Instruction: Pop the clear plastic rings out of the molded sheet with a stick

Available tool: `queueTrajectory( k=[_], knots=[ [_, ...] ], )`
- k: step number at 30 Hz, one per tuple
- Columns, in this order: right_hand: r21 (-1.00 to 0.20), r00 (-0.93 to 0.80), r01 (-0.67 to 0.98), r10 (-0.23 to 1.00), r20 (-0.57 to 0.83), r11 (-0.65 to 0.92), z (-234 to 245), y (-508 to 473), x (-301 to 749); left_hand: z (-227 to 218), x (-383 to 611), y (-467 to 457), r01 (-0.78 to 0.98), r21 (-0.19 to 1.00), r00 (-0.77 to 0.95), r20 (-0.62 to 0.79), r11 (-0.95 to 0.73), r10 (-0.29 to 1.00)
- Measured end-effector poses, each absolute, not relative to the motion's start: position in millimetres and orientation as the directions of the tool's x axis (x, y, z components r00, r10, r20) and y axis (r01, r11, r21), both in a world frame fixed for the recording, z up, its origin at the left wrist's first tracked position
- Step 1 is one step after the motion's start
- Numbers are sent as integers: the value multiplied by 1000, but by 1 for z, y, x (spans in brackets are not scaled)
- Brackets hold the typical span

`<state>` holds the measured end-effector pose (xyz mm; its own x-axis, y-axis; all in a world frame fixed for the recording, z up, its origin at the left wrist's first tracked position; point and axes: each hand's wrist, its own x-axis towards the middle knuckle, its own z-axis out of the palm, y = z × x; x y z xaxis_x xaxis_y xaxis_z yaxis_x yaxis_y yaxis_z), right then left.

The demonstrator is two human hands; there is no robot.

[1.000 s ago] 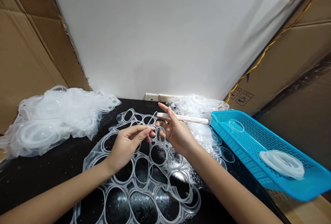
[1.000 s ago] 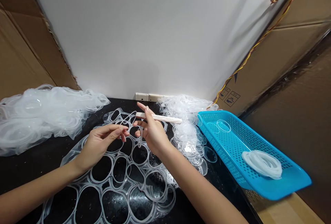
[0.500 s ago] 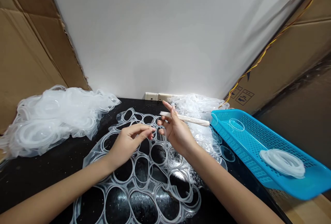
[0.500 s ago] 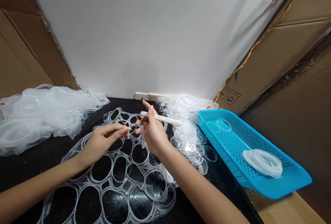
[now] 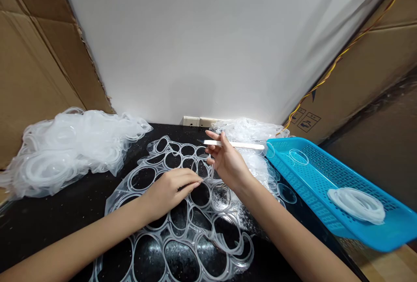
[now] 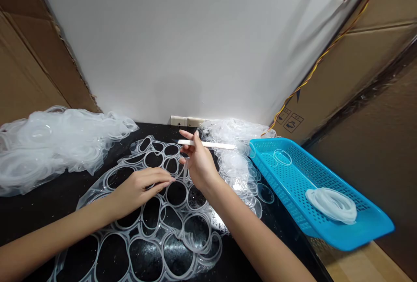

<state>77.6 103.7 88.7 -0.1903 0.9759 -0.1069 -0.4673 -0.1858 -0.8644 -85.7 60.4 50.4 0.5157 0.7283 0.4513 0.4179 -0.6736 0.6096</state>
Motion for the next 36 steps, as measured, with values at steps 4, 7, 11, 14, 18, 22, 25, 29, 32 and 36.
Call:
queueTrajectory(
  k=[4, 7, 11, 14, 18, 22, 25, 29, 32, 36],
  knots=[
    [-905, -126, -410, 990, -67, -113, 83, 109, 78, 48, -86, 63, 445, 591, 533, 429, -673, 729],
    [-956, -118, -294, 993, 31, -5, 85, 116, 85, 48, -96, 77, 576, 544, 450, 412, -610, 793],
    [-909, -186, 214, 929, 321, 357, 82, 130, 103, 47, -131, 111, 765, 465, 312, 338, -446, 888],
    [-515, -376, 714, 880, 290, 475, 70, 142, 116, 42, -166, 136, 864, 406, 198, 271, -299, 942],
    [-206, -429, 877, 901, 68, 433, 51, 154, 125, 27, -202, 153, 933, 341, 64, 150, -112, 987],
    [-164, -447, 885, 894, -37, 436, 43, 159, 128, 15, -209, 157, 951, 300, 66, 20, -69, 998],
    [-138, -443, 893, 890, -107, 428, 44, 160, 130, 14, -205, 157, 953, 290, 104, -40, -88, 994],
    [-113, -421, 906, 895, -147, 408, 45, 162, 135, 23, -207, 158, 954, 291, 79, -25, -68, 997],
    [-114, -394, 918, 907, -147, 380, 44, 165, 140, 28, -216, 160, 959, 283, 24, 12, -26, 1000],
    [-199, -416, 900, 899, -133, 387, 49, 165, 144, 30, -223, 161, 967, 255, 12, 68, -29, 998]
  ],
)
